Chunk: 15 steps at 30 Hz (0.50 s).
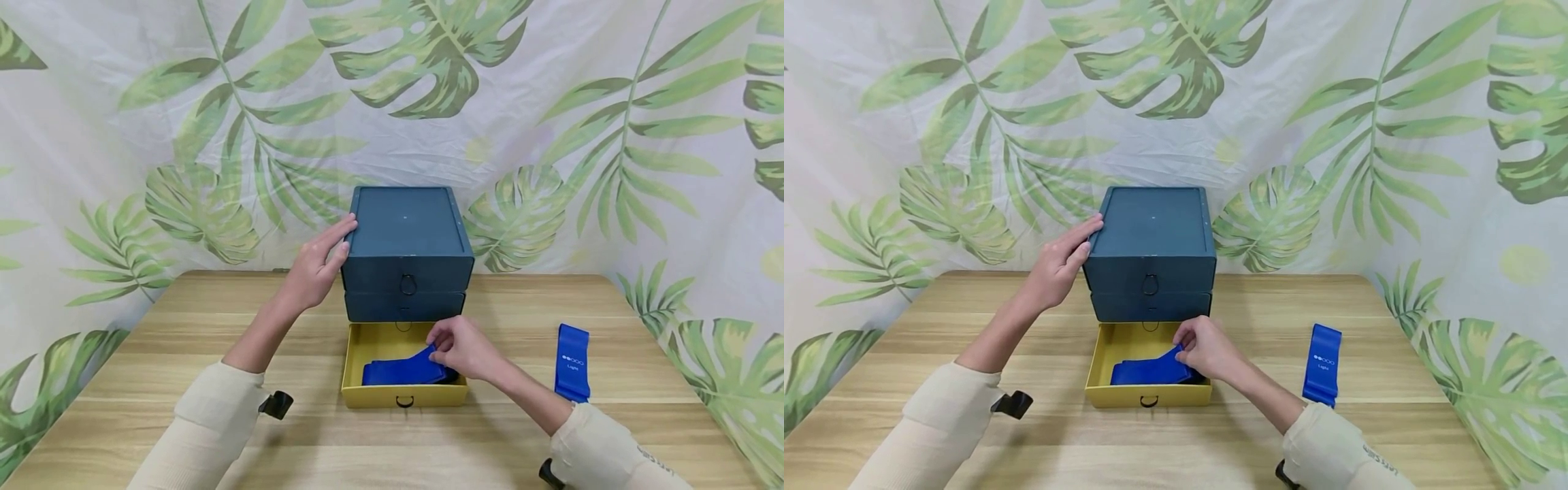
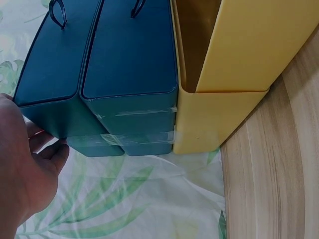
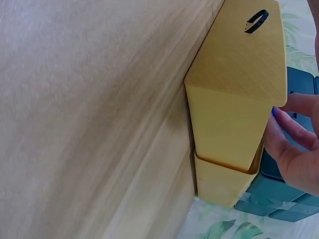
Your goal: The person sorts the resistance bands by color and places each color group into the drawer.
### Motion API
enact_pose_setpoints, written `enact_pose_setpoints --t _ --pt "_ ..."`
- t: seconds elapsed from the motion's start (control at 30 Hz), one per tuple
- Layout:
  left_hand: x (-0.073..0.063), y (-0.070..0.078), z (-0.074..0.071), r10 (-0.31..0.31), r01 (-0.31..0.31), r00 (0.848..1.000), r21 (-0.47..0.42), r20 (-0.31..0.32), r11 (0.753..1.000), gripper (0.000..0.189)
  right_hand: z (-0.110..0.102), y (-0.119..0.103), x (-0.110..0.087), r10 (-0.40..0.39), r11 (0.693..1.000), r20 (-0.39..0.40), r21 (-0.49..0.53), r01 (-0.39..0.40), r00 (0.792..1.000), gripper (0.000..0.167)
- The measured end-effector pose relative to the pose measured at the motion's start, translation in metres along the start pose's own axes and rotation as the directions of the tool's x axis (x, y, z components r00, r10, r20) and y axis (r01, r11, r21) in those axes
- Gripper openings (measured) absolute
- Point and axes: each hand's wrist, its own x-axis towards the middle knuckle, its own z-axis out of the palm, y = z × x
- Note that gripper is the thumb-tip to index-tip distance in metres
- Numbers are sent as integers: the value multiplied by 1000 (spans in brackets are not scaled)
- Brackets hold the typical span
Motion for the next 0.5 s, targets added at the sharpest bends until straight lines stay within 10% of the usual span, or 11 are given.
enact_pose_setpoints --t 0.5 --pt "0 0 -1 -5 5 1000 -2 7 1000 48 -54 21 -11 -50 999 -5 14 50 999 15"
